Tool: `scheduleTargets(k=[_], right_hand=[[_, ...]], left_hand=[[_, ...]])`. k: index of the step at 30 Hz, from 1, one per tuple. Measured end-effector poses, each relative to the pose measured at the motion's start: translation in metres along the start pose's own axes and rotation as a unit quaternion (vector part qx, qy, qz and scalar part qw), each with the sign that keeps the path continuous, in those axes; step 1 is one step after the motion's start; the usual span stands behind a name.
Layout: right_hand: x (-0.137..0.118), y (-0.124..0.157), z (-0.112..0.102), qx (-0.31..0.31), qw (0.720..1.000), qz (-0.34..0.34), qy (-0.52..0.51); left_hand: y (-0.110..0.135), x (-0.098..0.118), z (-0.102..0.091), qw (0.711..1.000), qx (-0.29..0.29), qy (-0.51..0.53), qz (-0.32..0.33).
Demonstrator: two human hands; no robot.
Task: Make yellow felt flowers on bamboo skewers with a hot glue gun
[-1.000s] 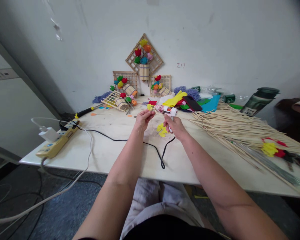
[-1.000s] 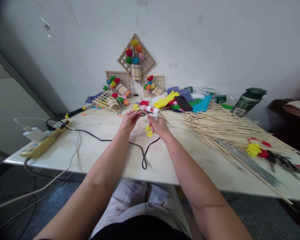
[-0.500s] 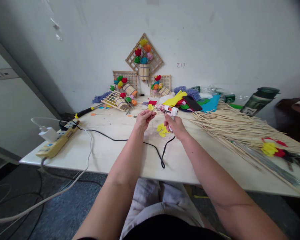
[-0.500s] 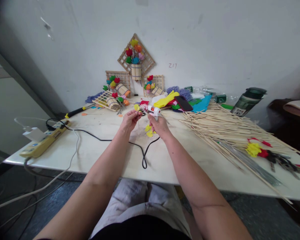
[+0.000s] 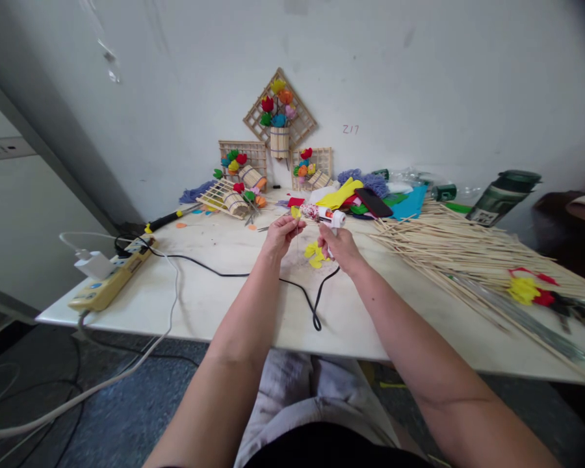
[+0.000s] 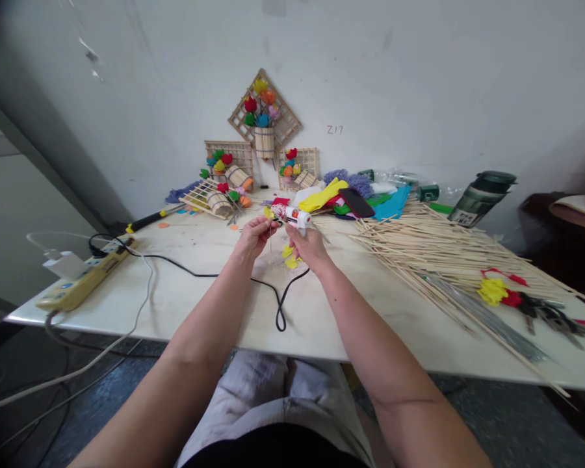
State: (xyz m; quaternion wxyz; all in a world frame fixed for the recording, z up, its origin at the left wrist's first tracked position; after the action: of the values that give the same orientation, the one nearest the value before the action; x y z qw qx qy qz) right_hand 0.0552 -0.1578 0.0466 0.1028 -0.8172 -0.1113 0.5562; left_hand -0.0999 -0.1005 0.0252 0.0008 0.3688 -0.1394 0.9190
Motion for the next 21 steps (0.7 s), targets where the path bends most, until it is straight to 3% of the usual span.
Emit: scheduleTargets(k=[21], right_hand=[[-0.0033,0.0004,-0.0005,0.009,1.0,0.015,-0.003]], left_hand=[[-0.0032,-0.0002,-0.0031,1.0,0.009,0.011,0.0]])
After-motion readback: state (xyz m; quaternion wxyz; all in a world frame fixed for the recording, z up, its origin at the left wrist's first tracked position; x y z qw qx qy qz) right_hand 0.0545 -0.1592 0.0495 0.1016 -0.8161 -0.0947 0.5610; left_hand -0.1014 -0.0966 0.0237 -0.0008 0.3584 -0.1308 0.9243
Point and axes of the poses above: each hand's wrist, its own y-axis away from the middle knuckle, its own z-axis out of the palm, x = y × z, the point moved 2 cm from there along -y, towards the middle knuckle, and after that the axes turned 10 degrees about y, right-handed, at the moved point
